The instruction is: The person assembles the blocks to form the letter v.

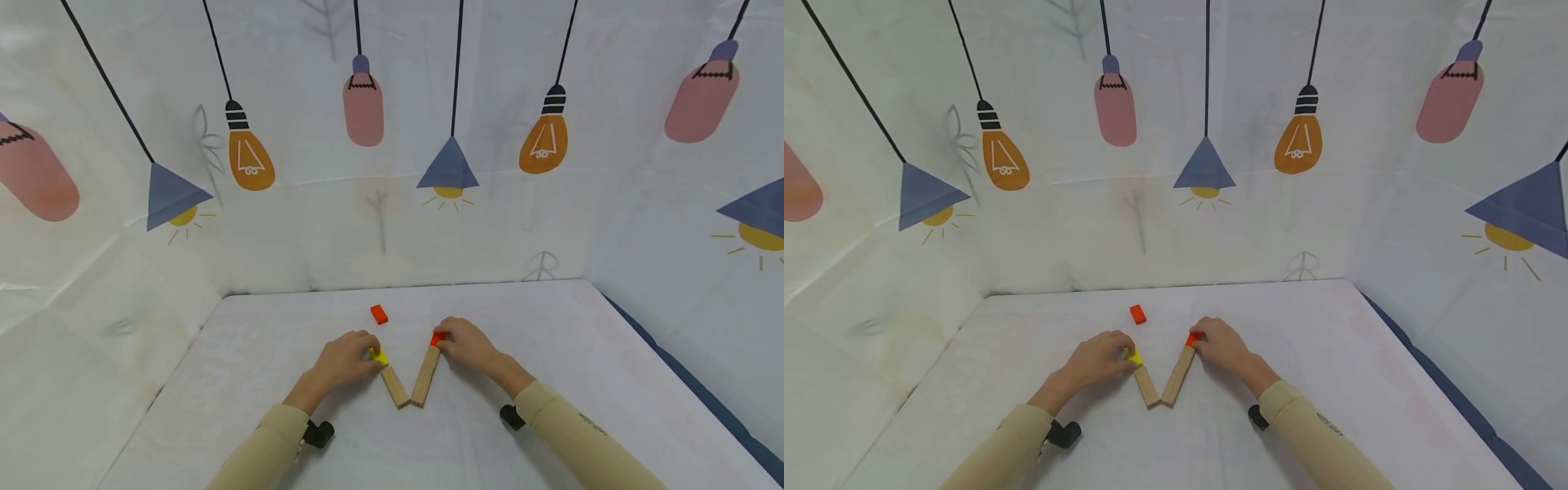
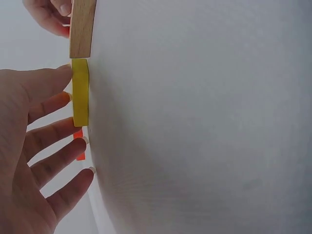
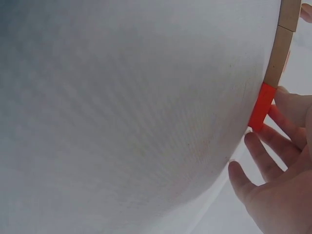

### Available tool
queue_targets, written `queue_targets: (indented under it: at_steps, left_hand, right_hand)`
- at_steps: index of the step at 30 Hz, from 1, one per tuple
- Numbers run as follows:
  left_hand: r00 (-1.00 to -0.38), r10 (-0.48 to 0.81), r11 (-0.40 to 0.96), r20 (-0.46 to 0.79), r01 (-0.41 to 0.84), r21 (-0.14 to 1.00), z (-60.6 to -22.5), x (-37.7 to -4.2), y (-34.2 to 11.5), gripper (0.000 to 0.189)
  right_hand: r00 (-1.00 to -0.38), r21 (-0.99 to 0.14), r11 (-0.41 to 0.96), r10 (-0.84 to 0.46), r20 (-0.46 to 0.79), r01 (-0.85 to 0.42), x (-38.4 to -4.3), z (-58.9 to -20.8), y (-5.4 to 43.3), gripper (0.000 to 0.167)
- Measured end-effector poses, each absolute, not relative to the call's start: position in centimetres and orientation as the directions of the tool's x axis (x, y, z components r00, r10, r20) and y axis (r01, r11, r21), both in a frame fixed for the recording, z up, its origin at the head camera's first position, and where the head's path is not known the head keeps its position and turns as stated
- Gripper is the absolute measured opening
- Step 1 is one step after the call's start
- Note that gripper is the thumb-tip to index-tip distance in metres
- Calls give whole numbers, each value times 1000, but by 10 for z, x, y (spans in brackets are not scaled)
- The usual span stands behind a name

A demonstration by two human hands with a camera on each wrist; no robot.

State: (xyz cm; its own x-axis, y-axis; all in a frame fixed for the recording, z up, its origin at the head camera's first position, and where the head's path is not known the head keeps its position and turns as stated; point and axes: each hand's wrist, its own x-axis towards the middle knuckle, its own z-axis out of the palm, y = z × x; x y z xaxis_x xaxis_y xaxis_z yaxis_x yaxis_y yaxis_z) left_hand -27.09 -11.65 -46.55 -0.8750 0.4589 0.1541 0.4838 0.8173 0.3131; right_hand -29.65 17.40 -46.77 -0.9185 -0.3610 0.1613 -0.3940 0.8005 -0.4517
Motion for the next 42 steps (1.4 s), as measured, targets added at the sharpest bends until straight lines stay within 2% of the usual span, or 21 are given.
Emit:
queue_targets:
  at_steps: [27,42]
  left_hand:
    - [-851,488,798,196,526,294,-461,-261,-115,14]
    - [-850,495,809,179,526,263,-460,-261,-115,16]
  right_hand:
    - [-908,-459,784,-379,180,-418,-293,-466,175,23]
    - [-922,-457,802,-357,149,-384,-293,-464,173,23]
